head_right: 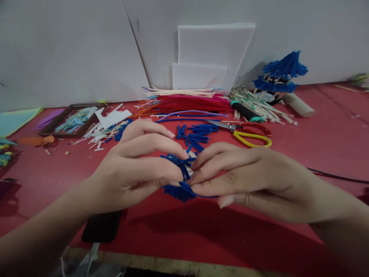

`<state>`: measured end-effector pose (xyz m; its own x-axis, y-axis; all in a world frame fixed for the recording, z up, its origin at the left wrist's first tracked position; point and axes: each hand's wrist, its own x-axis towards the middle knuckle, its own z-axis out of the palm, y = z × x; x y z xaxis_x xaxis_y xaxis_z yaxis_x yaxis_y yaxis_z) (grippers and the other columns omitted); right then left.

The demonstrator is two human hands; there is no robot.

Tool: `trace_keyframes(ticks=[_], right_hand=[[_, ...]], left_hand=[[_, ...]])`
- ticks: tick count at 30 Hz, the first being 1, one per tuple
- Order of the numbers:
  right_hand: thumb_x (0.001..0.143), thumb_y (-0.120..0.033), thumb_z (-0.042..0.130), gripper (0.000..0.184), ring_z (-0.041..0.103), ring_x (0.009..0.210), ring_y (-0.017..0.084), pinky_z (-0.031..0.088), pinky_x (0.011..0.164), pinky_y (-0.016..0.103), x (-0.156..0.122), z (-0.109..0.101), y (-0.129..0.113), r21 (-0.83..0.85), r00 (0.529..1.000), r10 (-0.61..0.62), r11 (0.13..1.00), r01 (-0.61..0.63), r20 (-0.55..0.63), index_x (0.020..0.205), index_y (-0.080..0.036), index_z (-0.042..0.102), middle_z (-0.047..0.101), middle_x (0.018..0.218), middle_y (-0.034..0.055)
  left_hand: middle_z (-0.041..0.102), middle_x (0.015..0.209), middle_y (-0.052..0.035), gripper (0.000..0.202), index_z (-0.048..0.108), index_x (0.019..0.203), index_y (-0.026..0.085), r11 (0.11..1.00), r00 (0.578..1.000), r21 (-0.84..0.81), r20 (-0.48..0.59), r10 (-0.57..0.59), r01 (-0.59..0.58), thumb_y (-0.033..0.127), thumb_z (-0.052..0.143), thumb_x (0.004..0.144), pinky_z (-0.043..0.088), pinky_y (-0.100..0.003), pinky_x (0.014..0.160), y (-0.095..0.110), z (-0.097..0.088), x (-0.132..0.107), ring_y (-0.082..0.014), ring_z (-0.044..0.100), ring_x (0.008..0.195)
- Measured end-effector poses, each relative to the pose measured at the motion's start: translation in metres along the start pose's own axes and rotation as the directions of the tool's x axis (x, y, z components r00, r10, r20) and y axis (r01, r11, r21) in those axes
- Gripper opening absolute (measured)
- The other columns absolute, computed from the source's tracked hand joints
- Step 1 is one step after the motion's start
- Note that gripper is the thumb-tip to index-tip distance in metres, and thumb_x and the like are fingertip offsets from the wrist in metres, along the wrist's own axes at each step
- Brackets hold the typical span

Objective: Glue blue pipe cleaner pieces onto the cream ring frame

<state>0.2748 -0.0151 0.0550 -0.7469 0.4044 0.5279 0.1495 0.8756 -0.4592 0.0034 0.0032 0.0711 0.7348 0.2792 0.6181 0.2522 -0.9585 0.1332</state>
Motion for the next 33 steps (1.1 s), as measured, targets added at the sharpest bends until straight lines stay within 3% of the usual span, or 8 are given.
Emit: trace_keyframes(ticks=[3,5,8,11,14,19,27,33], right_hand=[[0.108,-0.031,0.049,0.044,0.077,0.103,0.014,0.065,0.1,0.034,-0.01,0.0,0.0,-0.093,0.997,0.013,0.995,-0.02,-0.073,0.148,-0.047,0.055,0.081,0.1,-0.0028],[0.106,-0.03,0.053,0.044,0.076,0.105,0.017,0.066,0.094,0.037,-0.02,0.007,-0.001,-0.183,0.982,0.022,0.981,-0.057,-0.187,0.146,-0.048,0.057,0.08,0.101,-0.003],[0.102,-0.026,0.06,0.048,0.076,0.106,0.021,0.067,0.088,0.04,-0.035,0.026,-0.004,-0.381,0.938,-0.008,0.915,-0.133,-0.347,0.145,-0.047,0.059,0.08,0.107,-0.0033],[0.097,-0.018,0.066,0.046,0.077,0.102,0.022,0.067,0.087,0.044,-0.042,0.04,-0.005,-0.589,0.938,-0.103,0.799,-0.121,-0.332,0.139,-0.04,0.065,0.081,0.104,-0.003],[0.091,-0.012,0.072,0.041,0.078,0.098,0.022,0.068,0.083,0.044,-0.04,0.044,-0.004,-0.654,0.951,-0.131,0.751,-0.089,-0.28,0.126,-0.034,0.072,0.082,0.098,-0.0022],[0.095,-0.012,0.068,0.026,0.079,0.099,0.018,0.066,0.084,0.04,-0.037,0.041,0.002,-0.678,0.96,-0.199,0.735,0.012,-0.199,0.11,-0.032,0.075,0.082,0.094,-0.0042],[0.096,-0.004,0.064,0.037,0.073,0.118,0.015,0.062,0.093,0.038,-0.049,0.041,0.012,-0.706,0.972,-0.212,0.704,0.082,-0.098,0.124,-0.027,0.07,0.082,0.107,-0.0024],[0.099,-0.012,0.062,0.022,0.077,0.103,0.016,0.062,0.082,0.037,-0.038,0.052,0.019,-0.662,0.944,-0.248,0.748,0.042,-0.22,0.107,-0.028,0.075,0.082,0.093,-0.0043]], left_hand=[[0.082,0.107,0.0006,0.013,0.074,0.093,0.029,0.996,0.996,0.012,-0.031,-0.083,0.084,0.024,0.064,0.101,0.052,-0.044,0.102,0.003,0.0,0.001,-0.0232,0.069,0.107],[0.081,0.111,-0.0018,0.008,0.072,0.105,0.027,0.977,0.976,0.018,-0.065,-0.209,0.211,0.025,0.065,0.101,0.051,-0.043,0.107,0.006,0.003,-0.001,-0.0221,0.071,0.108],[0.076,0.129,-0.01,0.027,0.064,0.127,0.02,0.886,0.882,-0.024,-0.085,-0.463,0.463,0.031,0.06,0.103,0.052,-0.047,0.111,0.011,0.013,-0.01,-0.0257,0.07,0.122],[0.071,0.14,-0.0159,0.04,0.06,0.136,0.018,0.809,0.816,-0.136,-0.009,-0.579,0.572,0.041,0.06,0.103,0.052,-0.054,0.114,0.016,0.026,-0.021,-0.0324,0.066,0.133],[0.071,0.14,-0.0149,0.043,0.059,0.137,0.021,0.795,0.816,-0.198,0.045,-0.576,0.573,0.04,0.067,0.099,0.051,-0.054,0.118,0.021,0.034,-0.027,-0.0333,0.067,0.134],[0.075,0.136,-0.0123,0.042,0.051,0.14,0.023,0.819,0.845,-0.241,0.012,-0.535,0.522,0.025,0.064,0.1,0.054,-0.049,0.117,0.025,0.039,-0.024,-0.0293,0.07,0.132],[0.078,0.131,-0.0113,0.029,0.06,0.129,0.018,0.839,0.855,-0.197,-0.006,-0.518,0.507,0.016,0.057,0.1,0.062,-0.037,0.109,0.025,0.039,-0.018,-0.0254,0.073,0.127],[0.078,0.131,-0.0094,0.03,0.055,0.133,0.021,0.828,0.854,-0.248,-0.007,-0.521,0.503,0.018,0.057,0.102,0.062,-0.036,0.109,0.026,0.042,-0.018,-0.024,0.074,0.126]])
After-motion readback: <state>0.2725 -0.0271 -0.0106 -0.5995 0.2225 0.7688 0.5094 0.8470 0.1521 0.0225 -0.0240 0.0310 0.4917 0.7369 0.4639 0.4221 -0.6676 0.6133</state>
